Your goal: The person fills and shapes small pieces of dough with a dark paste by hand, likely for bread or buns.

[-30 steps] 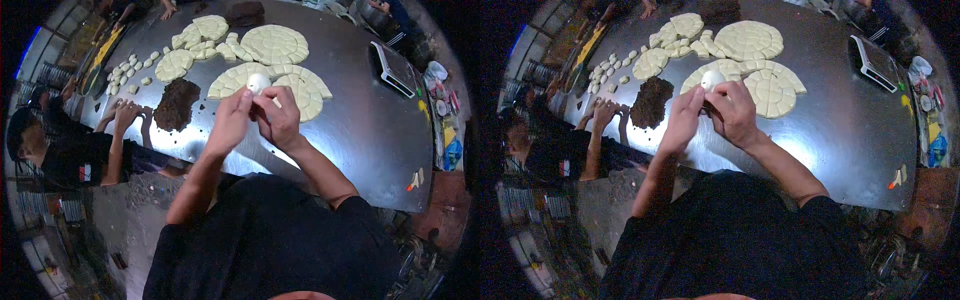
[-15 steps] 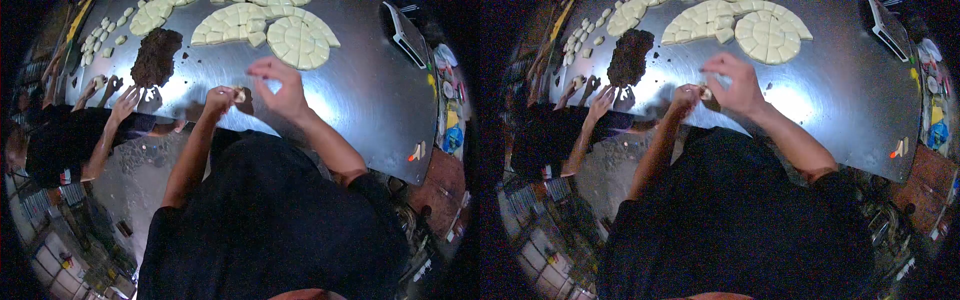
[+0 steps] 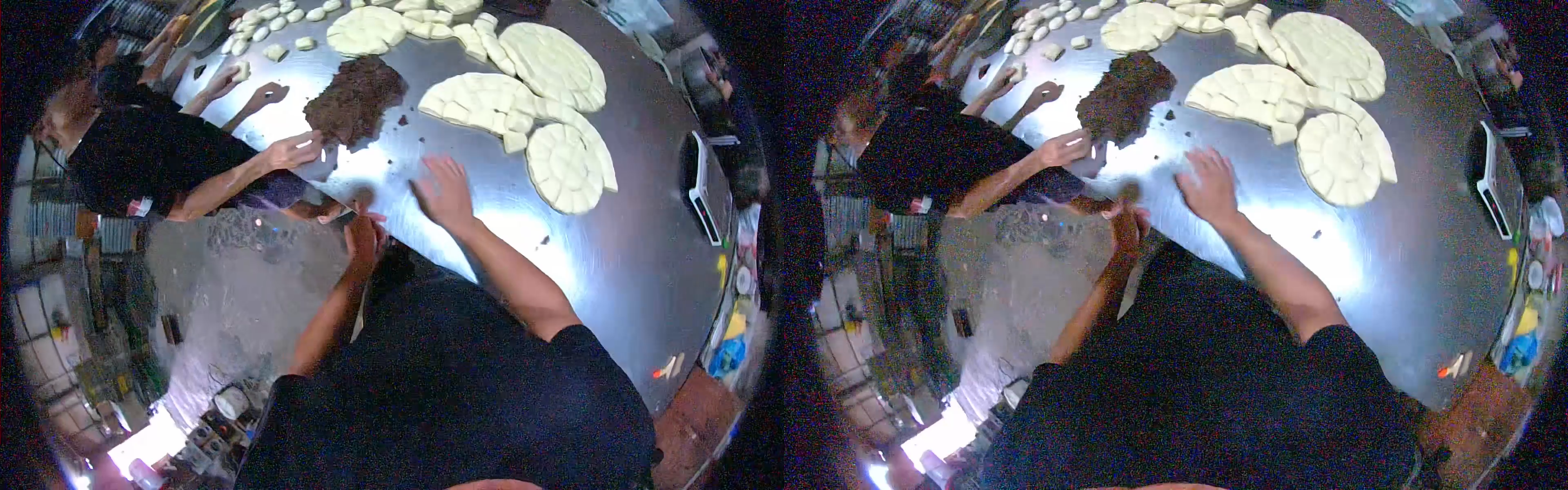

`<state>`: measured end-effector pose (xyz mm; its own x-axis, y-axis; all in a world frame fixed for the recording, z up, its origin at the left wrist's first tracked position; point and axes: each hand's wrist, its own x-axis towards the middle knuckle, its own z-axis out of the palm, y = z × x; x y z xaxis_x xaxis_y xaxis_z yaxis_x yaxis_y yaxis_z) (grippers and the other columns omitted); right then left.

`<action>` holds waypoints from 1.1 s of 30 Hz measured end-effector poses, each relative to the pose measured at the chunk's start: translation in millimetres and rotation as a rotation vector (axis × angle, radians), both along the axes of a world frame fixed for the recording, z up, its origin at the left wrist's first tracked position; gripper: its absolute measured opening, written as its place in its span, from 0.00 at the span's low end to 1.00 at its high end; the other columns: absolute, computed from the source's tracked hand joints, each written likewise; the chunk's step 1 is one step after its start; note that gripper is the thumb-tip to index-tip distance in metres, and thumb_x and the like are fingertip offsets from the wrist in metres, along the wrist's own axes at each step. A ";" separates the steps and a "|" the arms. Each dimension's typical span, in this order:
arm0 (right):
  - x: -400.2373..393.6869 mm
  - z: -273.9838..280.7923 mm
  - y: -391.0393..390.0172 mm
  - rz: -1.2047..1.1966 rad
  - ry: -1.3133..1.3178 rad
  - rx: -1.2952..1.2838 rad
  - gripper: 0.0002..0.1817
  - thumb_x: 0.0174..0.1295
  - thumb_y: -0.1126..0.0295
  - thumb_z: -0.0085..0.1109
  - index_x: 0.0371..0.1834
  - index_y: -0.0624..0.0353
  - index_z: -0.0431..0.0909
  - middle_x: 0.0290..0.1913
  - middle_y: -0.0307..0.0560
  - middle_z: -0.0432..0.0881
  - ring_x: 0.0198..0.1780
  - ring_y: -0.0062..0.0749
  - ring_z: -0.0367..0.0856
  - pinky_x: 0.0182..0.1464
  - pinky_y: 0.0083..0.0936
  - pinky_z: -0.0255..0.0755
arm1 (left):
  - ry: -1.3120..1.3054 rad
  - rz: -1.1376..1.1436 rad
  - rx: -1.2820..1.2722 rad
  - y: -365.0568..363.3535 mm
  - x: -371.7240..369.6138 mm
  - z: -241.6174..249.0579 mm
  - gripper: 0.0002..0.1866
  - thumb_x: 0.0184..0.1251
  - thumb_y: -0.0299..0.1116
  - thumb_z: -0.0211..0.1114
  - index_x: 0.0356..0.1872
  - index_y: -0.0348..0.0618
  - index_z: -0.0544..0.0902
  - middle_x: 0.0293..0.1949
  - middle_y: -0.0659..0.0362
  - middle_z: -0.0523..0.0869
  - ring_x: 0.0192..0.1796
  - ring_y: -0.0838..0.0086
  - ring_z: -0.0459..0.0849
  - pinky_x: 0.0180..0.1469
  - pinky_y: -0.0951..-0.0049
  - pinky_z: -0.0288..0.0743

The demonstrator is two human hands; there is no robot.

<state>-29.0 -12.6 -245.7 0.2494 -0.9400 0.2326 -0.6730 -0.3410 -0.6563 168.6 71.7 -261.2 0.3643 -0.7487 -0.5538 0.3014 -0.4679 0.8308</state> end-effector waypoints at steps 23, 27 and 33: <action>-116.3 30.3 -79.0 -0.391 0.632 -0.144 0.18 0.55 0.56 0.57 0.42 0.57 0.78 0.38 0.56 0.82 0.39 0.52 0.81 0.43 0.43 0.72 | -0.161 -0.139 -0.084 13.4 5.6 82.6 0.29 0.74 0.55 0.47 0.29 0.38 0.79 0.12 0.63 0.72 0.13 0.80 0.68 0.15 0.78 0.58; -128.4 42.8 -73.8 -0.350 0.290 0.086 0.15 0.53 0.62 0.57 0.42 0.57 0.77 0.40 0.57 0.83 0.44 0.49 0.81 0.45 0.47 0.70 | -0.081 -0.463 -0.029 8.2 -26.0 92.2 0.21 0.73 0.46 0.54 0.33 0.35 0.80 0.16 0.62 0.75 0.17 0.82 0.70 0.17 0.80 0.60; -85.2 74.3 13.6 -0.202 -0.559 0.081 0.14 0.66 0.62 0.49 0.36 0.64 0.75 0.31 0.51 0.80 0.33 0.35 0.79 0.38 0.29 0.71 | -0.069 -0.511 -0.431 -31.1 -133.2 133.5 0.16 0.71 0.35 0.60 0.49 0.32 0.81 0.36 0.58 0.84 0.35 0.77 0.82 0.38 0.76 0.78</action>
